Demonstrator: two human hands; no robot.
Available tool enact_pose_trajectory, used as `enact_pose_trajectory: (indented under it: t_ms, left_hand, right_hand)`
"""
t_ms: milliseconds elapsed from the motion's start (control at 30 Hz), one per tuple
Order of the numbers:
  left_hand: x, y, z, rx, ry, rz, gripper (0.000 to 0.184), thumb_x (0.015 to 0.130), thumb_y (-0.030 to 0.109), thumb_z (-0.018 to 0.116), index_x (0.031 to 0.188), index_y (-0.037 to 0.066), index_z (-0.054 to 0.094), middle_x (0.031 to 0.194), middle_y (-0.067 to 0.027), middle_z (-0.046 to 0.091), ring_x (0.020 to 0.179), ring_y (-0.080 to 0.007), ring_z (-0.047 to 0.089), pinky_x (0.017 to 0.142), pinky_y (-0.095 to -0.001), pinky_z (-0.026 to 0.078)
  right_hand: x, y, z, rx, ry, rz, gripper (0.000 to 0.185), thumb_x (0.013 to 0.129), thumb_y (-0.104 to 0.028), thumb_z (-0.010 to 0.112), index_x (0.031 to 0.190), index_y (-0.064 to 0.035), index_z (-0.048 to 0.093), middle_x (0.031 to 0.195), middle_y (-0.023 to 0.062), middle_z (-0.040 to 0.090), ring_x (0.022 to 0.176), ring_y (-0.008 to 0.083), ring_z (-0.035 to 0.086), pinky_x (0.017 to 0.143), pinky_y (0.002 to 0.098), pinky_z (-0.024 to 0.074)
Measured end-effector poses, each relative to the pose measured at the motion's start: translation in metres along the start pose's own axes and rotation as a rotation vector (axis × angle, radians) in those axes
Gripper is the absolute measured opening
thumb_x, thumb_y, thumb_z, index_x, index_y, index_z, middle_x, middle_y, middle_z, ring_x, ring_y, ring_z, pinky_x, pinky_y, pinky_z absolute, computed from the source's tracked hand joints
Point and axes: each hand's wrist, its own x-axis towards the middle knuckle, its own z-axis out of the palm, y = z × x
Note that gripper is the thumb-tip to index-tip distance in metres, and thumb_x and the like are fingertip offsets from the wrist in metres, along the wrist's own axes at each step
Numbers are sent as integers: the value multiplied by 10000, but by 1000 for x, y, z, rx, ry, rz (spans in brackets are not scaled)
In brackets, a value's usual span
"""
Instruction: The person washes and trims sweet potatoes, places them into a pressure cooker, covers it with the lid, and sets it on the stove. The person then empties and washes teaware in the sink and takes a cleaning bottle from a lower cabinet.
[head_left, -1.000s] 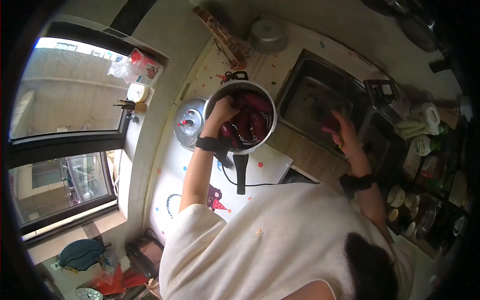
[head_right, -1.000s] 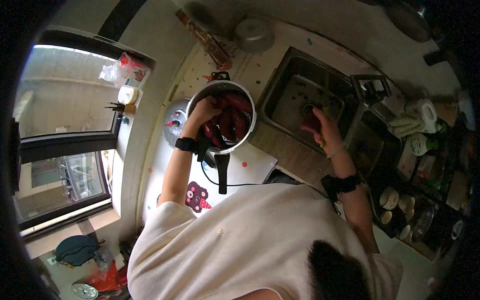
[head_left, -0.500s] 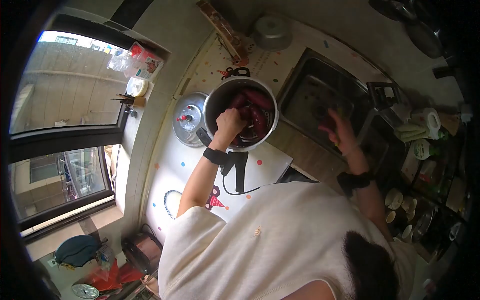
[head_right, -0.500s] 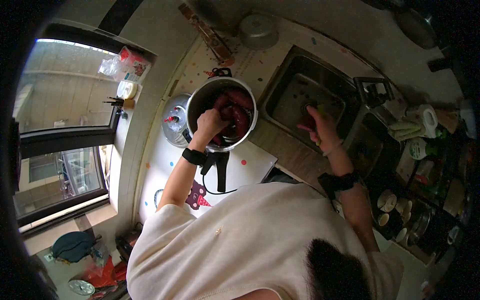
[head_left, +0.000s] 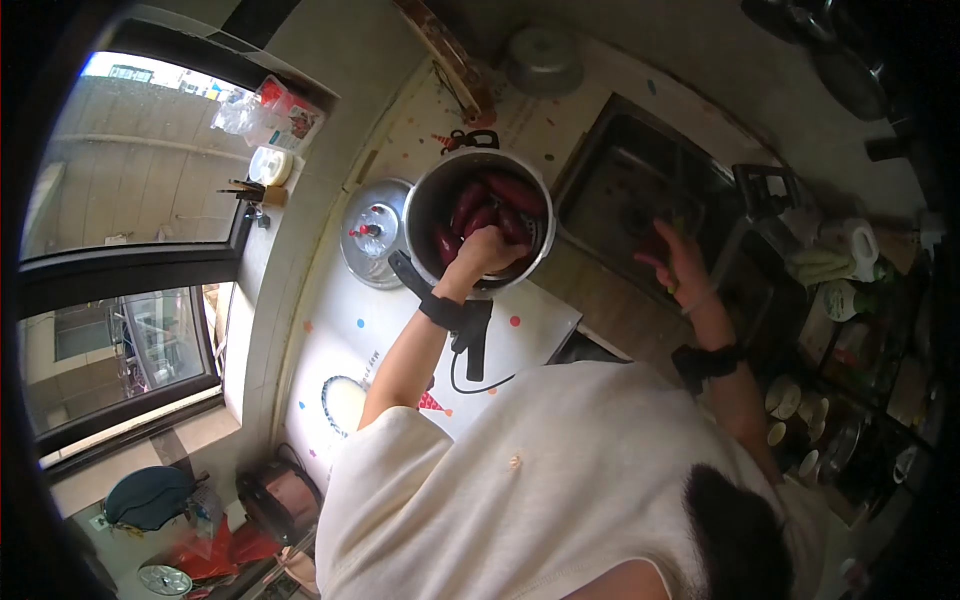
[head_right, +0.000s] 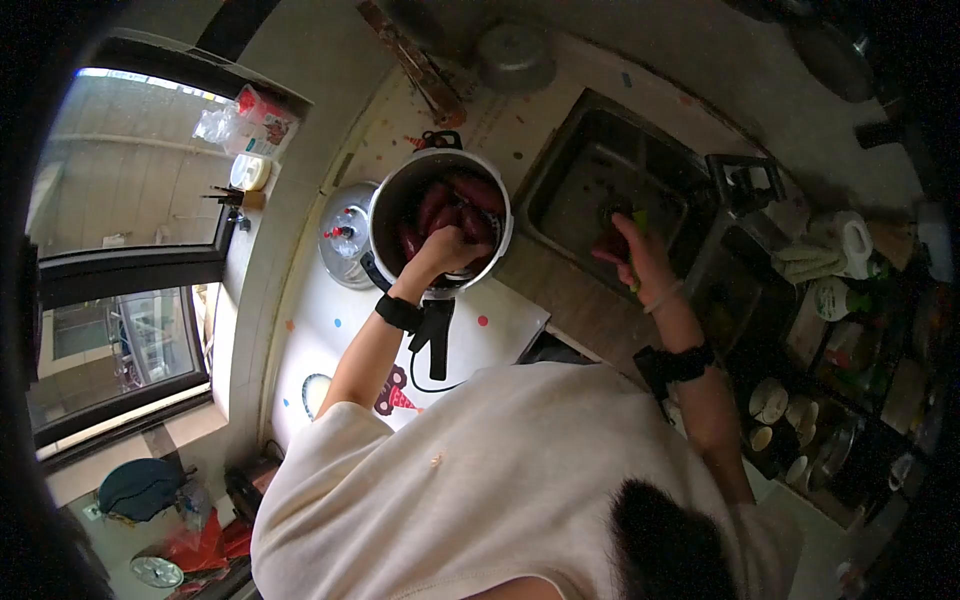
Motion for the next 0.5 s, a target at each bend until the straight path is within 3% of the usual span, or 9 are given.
enact_pose_trajectory:
  t_ms: [100, 133, 233, 433, 500]
  left_hand:
    - [-10, 0, -15, 23, -134, -32, 492, 669, 418, 633, 887, -22, 647, 894, -217, 625, 872, -347, 602, 754, -389, 481]
    - [-8, -9, -8, 46, -130, -1, 403, 674, 333, 627, 908, 6, 648, 882, -205, 628, 866, -342, 605, 752, -396, 483]
    - [-10, -20, 4, 227, -83, 190, 336, 690, 271, 609, 938, 47, 644, 868, -188, 631, 856, -337, 607, 737, -410, 484]
    - [-33, -7, -32, -39, 194, 145, 290, 718, 246, 611, 940, 60, 600, 853, -166, 627, 823, -321, 606, 713, -417, 484]
    - [-12, -29, -29, 51, 360, 180, 375, 725, 298, 626, 961, 14, 560, 850, -215, 601, 805, -362, 592, 718, -416, 486]
  right_hand:
    - [-1, -3, 3, -34, -4, -25, 247, 822, -320, 599, 940, -123, 508, 768, 0, 550, 598, 133, 616, 320, 196, 243]
    - [1, -2, 1, -51, -14, -24, 244, 822, -320, 599, 941, -127, 510, 768, 0, 550, 609, 132, 619, 323, 194, 243]
    - [6, 0, 3, -60, -36, -26, 235, 822, -320, 598, 943, -136, 515, 765, -4, 548, 601, 114, 607, 332, 190, 243]
    - [10, -16, 29, -228, -80, -73, 251, 807, -324, 605, 906, -111, 519, 725, -4, 534, 488, 65, 479, 342, 198, 258]
    - [7, -29, 50, -303, -173, -98, 258, 801, -320, 611, 913, -103, 526, 723, -5, 534, 482, 57, 457, 361, 196, 281]
